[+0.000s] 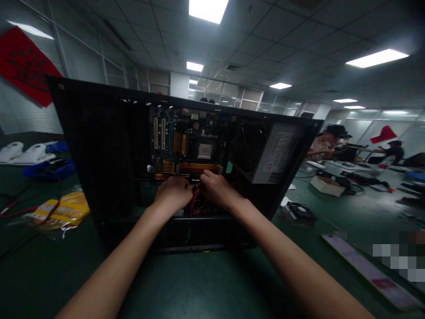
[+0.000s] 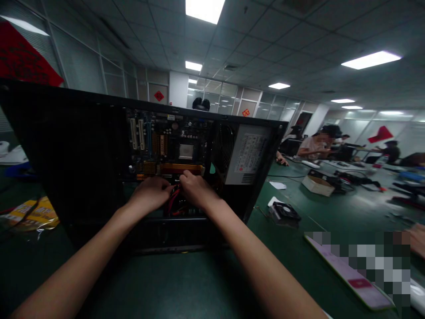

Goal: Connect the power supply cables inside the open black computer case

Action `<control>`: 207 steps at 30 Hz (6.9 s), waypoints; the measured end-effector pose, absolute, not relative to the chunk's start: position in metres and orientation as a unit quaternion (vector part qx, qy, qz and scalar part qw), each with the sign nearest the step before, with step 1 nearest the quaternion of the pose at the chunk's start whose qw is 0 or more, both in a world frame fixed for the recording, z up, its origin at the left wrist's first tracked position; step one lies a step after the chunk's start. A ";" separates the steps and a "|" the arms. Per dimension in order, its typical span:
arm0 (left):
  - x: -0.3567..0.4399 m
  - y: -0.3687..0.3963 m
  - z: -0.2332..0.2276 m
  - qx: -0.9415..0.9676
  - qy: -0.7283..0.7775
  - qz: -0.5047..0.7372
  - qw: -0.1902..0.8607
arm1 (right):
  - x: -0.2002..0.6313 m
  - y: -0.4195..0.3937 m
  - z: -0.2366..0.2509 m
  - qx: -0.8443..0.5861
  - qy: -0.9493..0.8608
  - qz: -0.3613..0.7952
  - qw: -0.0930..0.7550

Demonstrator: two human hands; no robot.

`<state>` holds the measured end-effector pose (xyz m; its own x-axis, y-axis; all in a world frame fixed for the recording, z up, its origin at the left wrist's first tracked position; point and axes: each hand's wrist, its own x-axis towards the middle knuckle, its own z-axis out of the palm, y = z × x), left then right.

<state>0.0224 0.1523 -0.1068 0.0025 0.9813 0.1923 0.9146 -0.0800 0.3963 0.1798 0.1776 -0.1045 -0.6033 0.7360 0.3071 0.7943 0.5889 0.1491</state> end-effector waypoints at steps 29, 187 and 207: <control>0.022 0.151 -0.107 0.748 0.628 0.204 0.063 | 0.191 0.189 -0.116 -0.373 -0.904 -0.076 0.192; 0.010 0.148 -0.086 0.852 0.402 0.321 -0.096 | 0.214 0.160 -0.111 -0.468 -0.830 -0.067 0.296; 0.016 0.149 -0.091 0.783 0.600 0.152 -0.068 | 0.213 0.156 -0.111 -0.467 -0.849 -0.042 0.243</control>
<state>0.0162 0.1494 -0.0910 0.2349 0.9180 0.3196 0.9595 -0.2716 0.0750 0.2132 0.1559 -0.1108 -0.4461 0.7719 0.4528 0.8132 0.5609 -0.1549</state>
